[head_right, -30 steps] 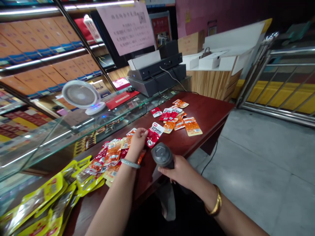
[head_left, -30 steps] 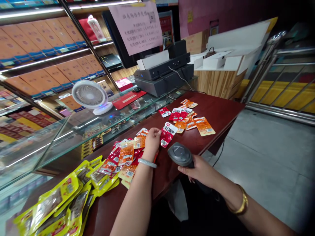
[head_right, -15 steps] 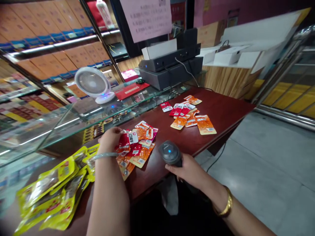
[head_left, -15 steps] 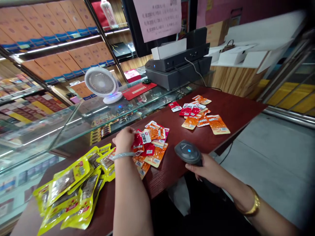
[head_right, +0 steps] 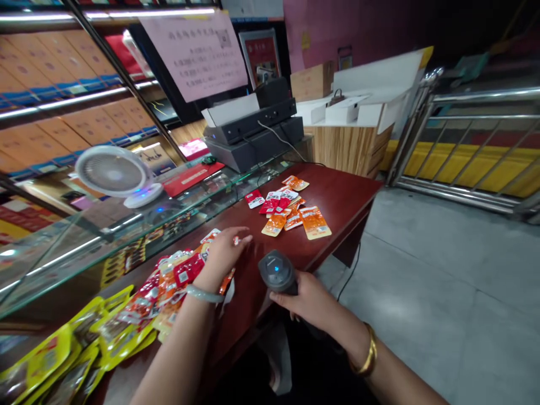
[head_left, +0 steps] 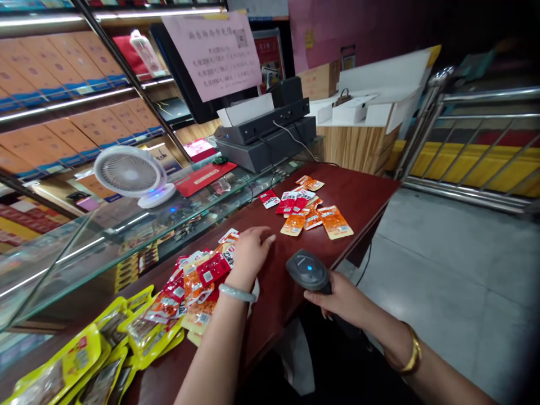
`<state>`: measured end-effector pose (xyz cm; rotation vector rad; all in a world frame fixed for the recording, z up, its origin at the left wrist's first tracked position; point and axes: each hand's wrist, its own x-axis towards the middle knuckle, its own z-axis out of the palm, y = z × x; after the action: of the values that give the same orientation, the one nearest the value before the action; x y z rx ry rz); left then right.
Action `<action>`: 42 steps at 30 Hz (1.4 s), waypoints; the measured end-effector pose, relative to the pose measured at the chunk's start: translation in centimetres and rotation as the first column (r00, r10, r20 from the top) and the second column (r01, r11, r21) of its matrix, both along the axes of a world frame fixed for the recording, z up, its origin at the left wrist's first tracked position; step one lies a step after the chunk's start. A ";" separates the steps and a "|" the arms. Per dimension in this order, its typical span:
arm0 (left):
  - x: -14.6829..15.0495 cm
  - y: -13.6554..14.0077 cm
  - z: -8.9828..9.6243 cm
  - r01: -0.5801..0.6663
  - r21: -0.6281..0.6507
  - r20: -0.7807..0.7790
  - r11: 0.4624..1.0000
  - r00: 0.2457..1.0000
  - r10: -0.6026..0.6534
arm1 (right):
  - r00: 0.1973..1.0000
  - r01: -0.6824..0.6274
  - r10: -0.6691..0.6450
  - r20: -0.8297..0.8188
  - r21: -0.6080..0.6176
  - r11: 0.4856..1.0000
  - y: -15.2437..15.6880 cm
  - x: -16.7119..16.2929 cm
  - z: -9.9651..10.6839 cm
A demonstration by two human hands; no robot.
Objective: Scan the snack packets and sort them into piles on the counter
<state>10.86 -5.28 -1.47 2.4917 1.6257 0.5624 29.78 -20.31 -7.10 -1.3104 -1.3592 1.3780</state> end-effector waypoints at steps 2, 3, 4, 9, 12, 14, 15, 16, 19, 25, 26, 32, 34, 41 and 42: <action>2.8 0.6 -0.5 0.033 -0.040 -0.055 0.999 0.998 -0.036 | 0.999 0.031 -0.031 -0.007 0.001 1.000 0.0 0.6 -0.2; 4.1 1.1 -0.7 0.015 -0.038 -0.095 0.999 0.995 -0.018 | 0.999 0.042 -0.042 -0.012 -0.003 0.999 -0.1 0.8 -0.2; 5.3 1.6 -1.0 -0.021 -0.031 -0.140 0.999 0.990 0.017 | 0.999 0.050 -0.050 -0.014 -0.007 0.999 -0.1 1.1 -0.2; 8.8 3.5 -2.3 -0.186 -0.028 -0.290 0.982 0.942 0.170 | 0.996 0.085 -0.086 0.028 0.038 0.996 -0.5 2.1 0.0; 8.9 3.8 -2.7 -0.188 -0.080 -0.297 0.979 0.942 0.157 | 0.995 0.099 -0.101 0.023 0.046 0.994 -0.8 2.7 -0.1; 8.3 3.6 -2.7 -0.175 -0.127 -0.298 0.976 0.945 0.131 | 0.995 0.099 -0.099 0.011 0.045 0.994 -0.9 2.9 -0.2; 7.9 3.4 -2.7 -0.169 -0.154 -0.286 0.974 0.951 0.119 | 0.995 0.098 -0.098 0.008 0.045 0.994 -1.0 3.0 -0.2; 7.4 3.2 -2.6 -0.160 -0.186 -0.257 0.969 0.960 0.109 | 0.995 0.095 -0.096 0.010 0.047 0.994 -1.0 2.9 -0.2; 5.6 2.3 -2.6 -0.134 -0.267 -0.091 0.954 0.989 0.114 | 0.996 0.083 -0.084 0.025 0.043 0.996 -0.9 2.5 -0.1; 2.3 0.5 -3.3 -0.124 -0.252 0.121 0.960 0.980 0.158 | 0.999 0.036 -0.036 -0.005 0.013 0.999 -0.9 0.9 0.5; 2.0 0.3 -3.4 -0.113 -0.244 0.140 0.963 0.979 0.151 | 1.000 0.028 -0.027 -0.011 0.019 0.999 -0.8 0.6 0.6; 0.4 -1.1 -2.6 -0.127 -0.252 0.191 0.959 0.965 0.178 | 1.000 -0.009 0.008 0.020 0.043 0.999 -0.7 -0.9 1.1; -0.6 -1.7 -1.6 -0.177 -0.246 0.171 0.953 0.960 0.223 | 0.999 -0.013 0.011 0.039 0.049 0.999 -0.8 -1.2 1.3; -9.2 -3.6 2.4 -0.526 -0.009 -0.045 0.851 0.850 0.525 | 0.997 -0.054 0.052 0.056 0.037 0.998 -1.0 -1.5 1.3; -10.5 -3.8 2.7 -0.581 0.011 -0.063 0.814 0.812 0.580 | 0.997 -0.055 0.053 0.052 0.034 0.998 -0.9 -1.5 1.1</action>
<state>0.34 -9.10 1.25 1.9805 2.4226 0.5256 28.27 -21.25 -5.96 -1.3016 -1.4568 1.3584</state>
